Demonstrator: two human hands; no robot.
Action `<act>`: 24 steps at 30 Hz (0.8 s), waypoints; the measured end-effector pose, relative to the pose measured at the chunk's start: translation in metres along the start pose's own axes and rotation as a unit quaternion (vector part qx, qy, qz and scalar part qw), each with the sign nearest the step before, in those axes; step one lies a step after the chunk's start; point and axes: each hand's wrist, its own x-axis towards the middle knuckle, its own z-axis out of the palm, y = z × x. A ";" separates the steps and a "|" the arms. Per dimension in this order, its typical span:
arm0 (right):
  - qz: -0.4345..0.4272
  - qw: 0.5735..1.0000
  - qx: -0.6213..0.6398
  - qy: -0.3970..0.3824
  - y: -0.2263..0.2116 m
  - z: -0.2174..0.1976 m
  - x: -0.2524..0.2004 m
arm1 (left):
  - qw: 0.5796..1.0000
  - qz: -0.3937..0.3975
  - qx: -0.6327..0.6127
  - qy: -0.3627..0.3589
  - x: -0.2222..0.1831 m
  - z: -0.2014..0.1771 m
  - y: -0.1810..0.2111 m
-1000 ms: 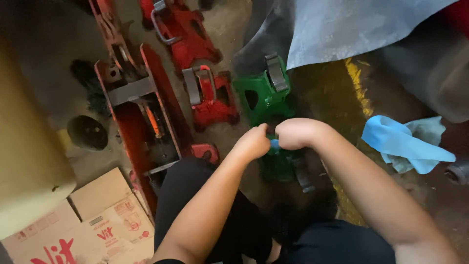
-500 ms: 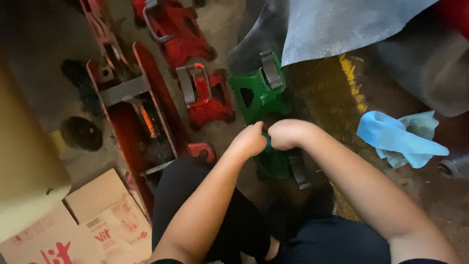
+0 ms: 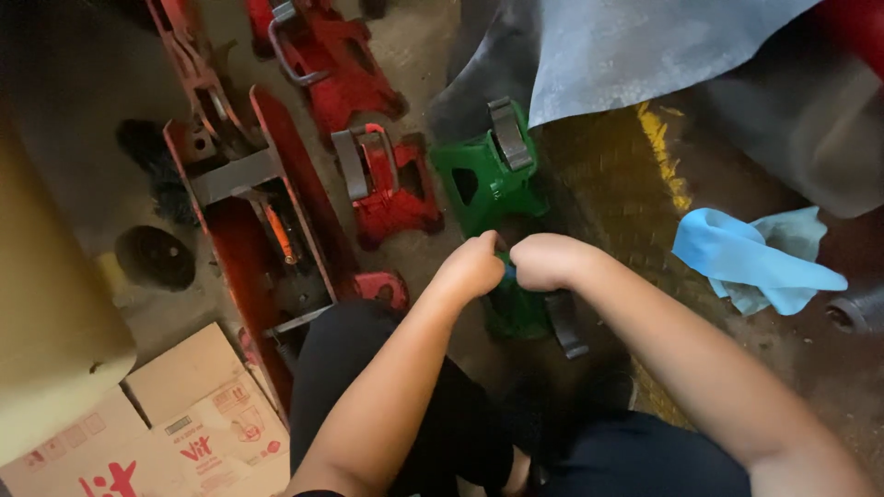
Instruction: Cleaning automotive components with a cloth and organizing parts and boxes in a workshop.
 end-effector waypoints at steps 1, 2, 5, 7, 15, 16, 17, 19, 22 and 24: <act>0.000 1.000 0.002 0.001 -0.004 -0.005 -0.008 | 1.000 0.000 0.001 -0.001 -0.001 0.000 0.002; 0.012 1.000 0.002 -0.009 -0.008 -0.011 -0.016 | 1.000 -0.006 0.008 -0.004 -0.002 -0.001 0.003; 0.018 1.000 0.022 -0.006 -0.015 -0.024 -0.038 | 1.000 -0.014 0.006 -0.008 -0.004 -0.004 0.007; 0.014 0.999 0.042 0.008 -0.017 -0.027 -0.049 | 1.000 -0.014 -0.002 -0.012 -0.003 -0.002 0.006; 0.032 0.994 0.095 0.030 -0.012 -0.014 -0.051 | 1.000 0.001 0.015 0.004 0.000 0.006 0.000; 0.032 0.994 0.095 0.032 -0.009 -0.012 -0.054 | 1.000 0.002 0.016 0.005 0.000 0.007 -0.001; 0.021 0.993 0.112 0.038 -0.005 -0.012 -0.058 | 1.000 0.006 0.018 0.014 0.000 0.008 -0.002; 0.010 0.991 0.128 0.046 -0.006 -0.014 -0.072 | 0.999 0.010 0.021 0.024 0.004 0.010 -0.007; 0.019 0.986 0.151 0.070 -0.014 -0.019 -0.105 | 0.999 0.033 0.020 0.030 0.006 0.014 -0.010; 0.024 0.976 0.180 0.116 -0.014 -0.019 -0.123 | 0.999 0.031 0.019 0.038 0.001 0.011 -0.003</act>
